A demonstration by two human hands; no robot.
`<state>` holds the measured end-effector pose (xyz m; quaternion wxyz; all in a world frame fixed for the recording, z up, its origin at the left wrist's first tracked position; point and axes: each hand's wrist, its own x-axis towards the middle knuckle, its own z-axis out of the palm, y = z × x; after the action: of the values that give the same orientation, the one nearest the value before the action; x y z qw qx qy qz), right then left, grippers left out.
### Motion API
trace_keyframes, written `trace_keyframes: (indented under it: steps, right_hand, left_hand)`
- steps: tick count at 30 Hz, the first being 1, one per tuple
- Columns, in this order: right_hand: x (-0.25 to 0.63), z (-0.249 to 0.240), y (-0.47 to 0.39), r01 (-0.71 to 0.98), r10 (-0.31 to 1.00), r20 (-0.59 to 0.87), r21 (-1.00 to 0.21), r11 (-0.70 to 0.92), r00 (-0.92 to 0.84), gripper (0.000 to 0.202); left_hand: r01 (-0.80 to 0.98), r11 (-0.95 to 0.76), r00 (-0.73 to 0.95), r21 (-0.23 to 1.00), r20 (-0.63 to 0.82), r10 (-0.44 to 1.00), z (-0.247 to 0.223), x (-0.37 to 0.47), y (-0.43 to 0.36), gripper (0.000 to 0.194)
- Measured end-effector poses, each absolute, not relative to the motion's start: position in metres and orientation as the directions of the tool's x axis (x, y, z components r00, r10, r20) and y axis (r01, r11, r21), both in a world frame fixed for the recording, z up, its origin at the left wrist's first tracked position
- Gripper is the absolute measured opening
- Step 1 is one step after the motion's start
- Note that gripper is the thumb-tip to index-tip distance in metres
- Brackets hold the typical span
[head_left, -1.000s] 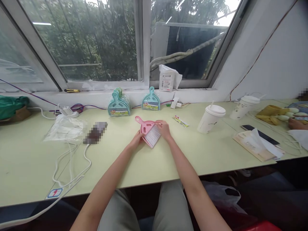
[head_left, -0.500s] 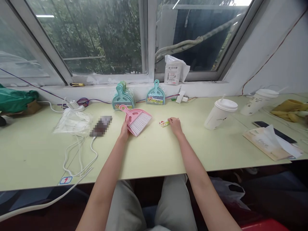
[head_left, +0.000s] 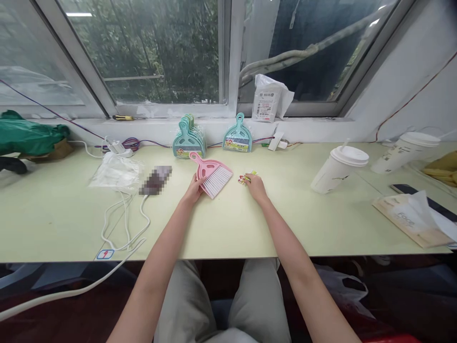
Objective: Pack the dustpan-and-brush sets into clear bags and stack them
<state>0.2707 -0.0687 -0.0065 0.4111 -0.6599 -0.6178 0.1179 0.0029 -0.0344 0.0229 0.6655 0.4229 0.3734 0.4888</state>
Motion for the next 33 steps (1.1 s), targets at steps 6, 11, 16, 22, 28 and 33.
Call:
trace_keyframes:
  steps: [6, 11, 16, 22, 28, 33]
  right_hand:
    - [0.224, 0.022, -0.084, 0.663, 0.807, 0.548, -0.691, 0.29, 0.218, 0.044]
    - [0.177, 0.018, -0.101, 0.85, 0.945, 0.299, -0.458, 0.261, -0.13, 0.053]
    - [0.173, 0.013, -0.103, 0.849, 0.965, 0.243, -0.484, 0.213, -0.103, 0.057]
    - [0.184, 0.012, -0.09, 0.408, 0.923, 0.235, -0.908, 0.097, 0.304, 0.083]
    - [0.193, 0.005, -0.082, -0.378, 0.979, -0.099, -0.925, -0.025, 0.178, 0.041]
    - [0.198, 0.005, -0.082, -0.507, 0.966, -0.113, -0.862, 0.021, 0.231, 0.03]
  left_hand:
    - [-0.376, 0.215, 0.358, 0.901, -0.073, 0.931, 0.023, 0.017, -0.044, 0.056]
    - [-0.422, 0.213, 0.385, 0.881, -0.038, 0.922, 0.023, 0.023, -0.047, 0.055]
    - [-0.438, 0.182, 0.356, 0.881, -0.016, 0.934, 0.025, 0.022, -0.048, 0.072]
    - [-0.467, 0.121, 0.341, 0.876, 0.052, 0.939, 0.029, 0.024, -0.051, 0.073]
    - [-0.433, 0.112, 0.468, 0.894, 0.117, 0.876, 0.032, 0.028, -0.057, 0.072]
    - [-0.262, 0.041, 0.36, 0.964, 0.059, 0.931, 0.051, 0.012, -0.05, 0.033]
